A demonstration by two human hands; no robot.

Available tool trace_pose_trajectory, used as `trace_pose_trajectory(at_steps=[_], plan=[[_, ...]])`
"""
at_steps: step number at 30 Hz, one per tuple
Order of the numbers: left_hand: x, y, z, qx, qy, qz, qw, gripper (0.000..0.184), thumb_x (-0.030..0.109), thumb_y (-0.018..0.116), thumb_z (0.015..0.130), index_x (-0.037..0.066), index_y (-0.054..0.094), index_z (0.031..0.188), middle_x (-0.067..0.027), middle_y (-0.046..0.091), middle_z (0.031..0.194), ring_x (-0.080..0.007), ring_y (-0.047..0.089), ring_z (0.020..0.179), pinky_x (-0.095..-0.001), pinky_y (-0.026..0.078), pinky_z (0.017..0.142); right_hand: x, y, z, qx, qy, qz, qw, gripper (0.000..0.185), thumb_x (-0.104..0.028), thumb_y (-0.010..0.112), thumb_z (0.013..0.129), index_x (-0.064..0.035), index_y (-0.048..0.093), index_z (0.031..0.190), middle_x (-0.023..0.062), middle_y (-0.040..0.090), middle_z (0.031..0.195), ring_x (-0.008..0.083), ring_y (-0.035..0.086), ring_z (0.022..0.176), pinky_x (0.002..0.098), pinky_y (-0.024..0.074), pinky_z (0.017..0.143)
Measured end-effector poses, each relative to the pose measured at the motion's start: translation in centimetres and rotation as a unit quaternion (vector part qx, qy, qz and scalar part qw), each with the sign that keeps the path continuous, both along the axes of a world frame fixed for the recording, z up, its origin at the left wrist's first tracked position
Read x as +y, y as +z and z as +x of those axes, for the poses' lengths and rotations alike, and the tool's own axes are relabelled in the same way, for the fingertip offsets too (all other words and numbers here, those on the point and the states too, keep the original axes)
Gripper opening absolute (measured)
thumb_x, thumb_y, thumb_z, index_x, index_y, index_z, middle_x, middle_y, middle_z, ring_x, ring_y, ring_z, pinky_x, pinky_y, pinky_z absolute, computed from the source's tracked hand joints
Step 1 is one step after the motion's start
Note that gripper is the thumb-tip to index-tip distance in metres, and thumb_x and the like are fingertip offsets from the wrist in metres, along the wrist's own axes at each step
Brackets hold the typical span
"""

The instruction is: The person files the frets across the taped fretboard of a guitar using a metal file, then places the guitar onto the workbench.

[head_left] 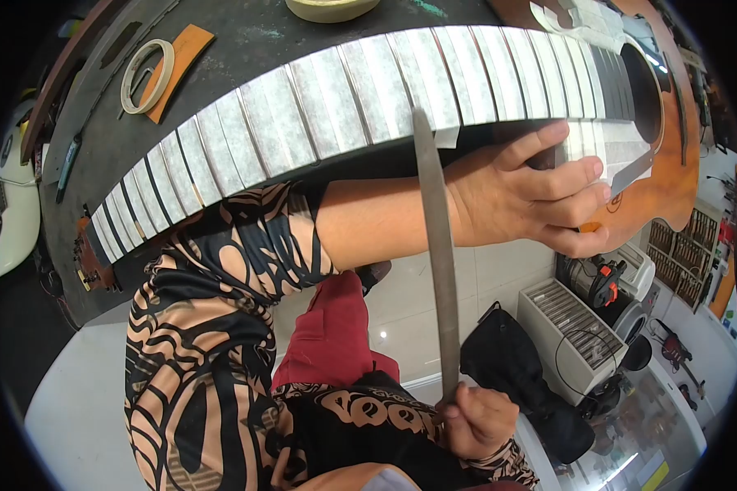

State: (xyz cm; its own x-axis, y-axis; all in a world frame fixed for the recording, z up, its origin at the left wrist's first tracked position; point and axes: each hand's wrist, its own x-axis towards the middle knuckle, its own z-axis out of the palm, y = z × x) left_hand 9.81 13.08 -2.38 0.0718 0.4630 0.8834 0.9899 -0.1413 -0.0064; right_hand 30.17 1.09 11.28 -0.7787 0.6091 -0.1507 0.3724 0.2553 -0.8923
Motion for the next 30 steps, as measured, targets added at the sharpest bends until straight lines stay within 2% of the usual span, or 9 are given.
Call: trace_pose_trajectory(at_steps=[8, 10, 15, 18, 21, 24, 26, 28, 30], plan=[[-0.1, 0.6, 1.0, -0.044, -0.023, -0.002, 0.999, 0.043, 0.034, 0.06, 0.085, 0.036, 0.037, 0.121, 0.0069, 0.043, 0.123, -0.0148, 0.036, 0.13, -0.0533, 0.024, 0.113, 0.6, 0.9, -0.7, 0.009, -0.004, 0.039, 0.999, 0.046, 0.01, 0.07, 0.067, 0.0047, 0.065, 0.112, 0.0119, 0.063, 0.066, 0.0217, 0.062, 0.052, 0.0291, 0.0508, 0.05], [0.1, 0.4, 1.2, -0.051, -0.022, 0.003, 0.998, 0.043, 0.034, 0.061, 0.085, 0.036, 0.038, 0.121, 0.0071, 0.043, 0.123, -0.0143, 0.036, 0.129, -0.0531, 0.024, 0.113, 2.3, 1.2, -3.7, -0.019, 0.013, 0.095, 0.995, 0.046, 0.009, 0.072, 0.068, 0.0037, 0.065, 0.114, 0.0102, 0.062, 0.064, 0.0191, 0.061, 0.052, 0.0274, 0.0497, 0.05], [-0.4, 0.5, 0.5, -0.015, -0.031, -0.014, 0.999, 0.049, 0.036, 0.063, 0.084, 0.035, 0.037, 0.125, 0.0088, 0.043, 0.126, -0.012, 0.037, 0.128, -0.0518, 0.022, 0.115, 7.8, 0.8, -15.1, -0.054, -0.007, 0.119, 0.991, 0.049, 0.007, 0.072, 0.074, 0.0011, 0.063, 0.121, 0.0069, 0.056, 0.059, 0.0138, 0.056, 0.048, 0.0242, 0.0449, 0.047], [-0.4, 0.9, 0.8, -0.036, -0.029, -0.014, 0.999, 0.049, 0.036, 0.064, 0.084, 0.035, 0.038, 0.126, 0.0104, 0.043, 0.125, -0.0107, 0.037, 0.128, -0.0509, 0.022, 0.116, 7.8, 1.0, -14.0, -0.037, -0.009, 0.081, 0.996, 0.05, 0.008, 0.071, 0.074, 0.0004, 0.062, 0.122, 0.0068, 0.055, 0.059, 0.0145, 0.055, 0.047, 0.0246, 0.0441, 0.045], [-0.2, 0.7, 1.3, -0.065, -0.029, -0.002, 0.997, 0.046, 0.037, 0.064, 0.083, 0.035, 0.039, 0.123, 0.0104, 0.043, 0.123, -0.0106, 0.037, 0.128, -0.0499, 0.023, 0.116, 4.3, 0.4, -7.1, 0.007, -0.008, 0.065, 0.998, 0.048, 0.011, 0.072, 0.069, 0.0016, 0.065, 0.116, 0.0086, 0.058, 0.061, 0.0177, 0.057, 0.048, 0.0256, 0.0467, 0.047], [0.2, 0.5, 2.2, -0.088, -0.027, 0.017, 0.996, 0.043, 0.037, 0.064, 0.083, 0.035, 0.04, 0.12, 0.0099, 0.043, 0.12, -0.0106, 0.037, 0.128, -0.0488, 0.024, 0.115, 0.9, 0.9, -1.7, 0.016, -0.009, 0.108, 0.994, 0.045, 0.013, 0.072, 0.065, 0.0027, 0.066, 0.109, 0.0109, 0.061, 0.064, 0.0205, 0.058, 0.048, 0.0285, 0.0492, 0.049], [0.3, 0.4, 2.4, -0.096, -0.028, 0.018, 0.995, 0.042, 0.037, 0.063, 0.083, 0.035, 0.041, 0.118, 0.0095, 0.043, 0.119, -0.0106, 0.037, 0.128, -0.0483, 0.024, 0.115, 0.4, 1.4, -1.3, -0.005, -0.007, 0.1, 0.995, 0.044, 0.013, 0.072, 0.063, 0.0037, 0.066, 0.105, 0.013, 0.062, 0.066, 0.0222, 0.059, 0.049, 0.0304, 0.0496, 0.049], [0.4, 0.3, 2.5, -0.121, -0.038, 0.024, 0.992, 0.041, 0.032, 0.065, 0.08, 0.033, 0.039, 0.111, 0.0082, 0.046, 0.115, -0.0103, 0.038, 0.123, -0.0471, 0.027, 0.113, 1.9, 0.9, -3.5, 0.007, -0.008, 0.146, 0.989, 0.047, 0.012, 0.073, 0.063, 0.0012, 0.066, 0.109, 0.0117, 0.061, 0.063, 0.0203, 0.058, 0.048, 0.0282, 0.0478, 0.047], [0.0, 0.8, 1.8, -0.101, -0.036, 0.014, 0.994, 0.042, 0.033, 0.065, 0.08, 0.034, 0.039, 0.112, 0.0081, 0.046, 0.115, -0.0106, 0.037, 0.124, -0.0481, 0.027, 0.113, 4.4, 1.3, -8.5, -0.018, -0.023, 0.084, 0.996, 0.05, 0.009, 0.073, 0.068, -0.0025, 0.066, 0.116, 0.0075, 0.057, 0.058, 0.017, 0.056, 0.047, 0.0267, 0.0445, 0.045]])
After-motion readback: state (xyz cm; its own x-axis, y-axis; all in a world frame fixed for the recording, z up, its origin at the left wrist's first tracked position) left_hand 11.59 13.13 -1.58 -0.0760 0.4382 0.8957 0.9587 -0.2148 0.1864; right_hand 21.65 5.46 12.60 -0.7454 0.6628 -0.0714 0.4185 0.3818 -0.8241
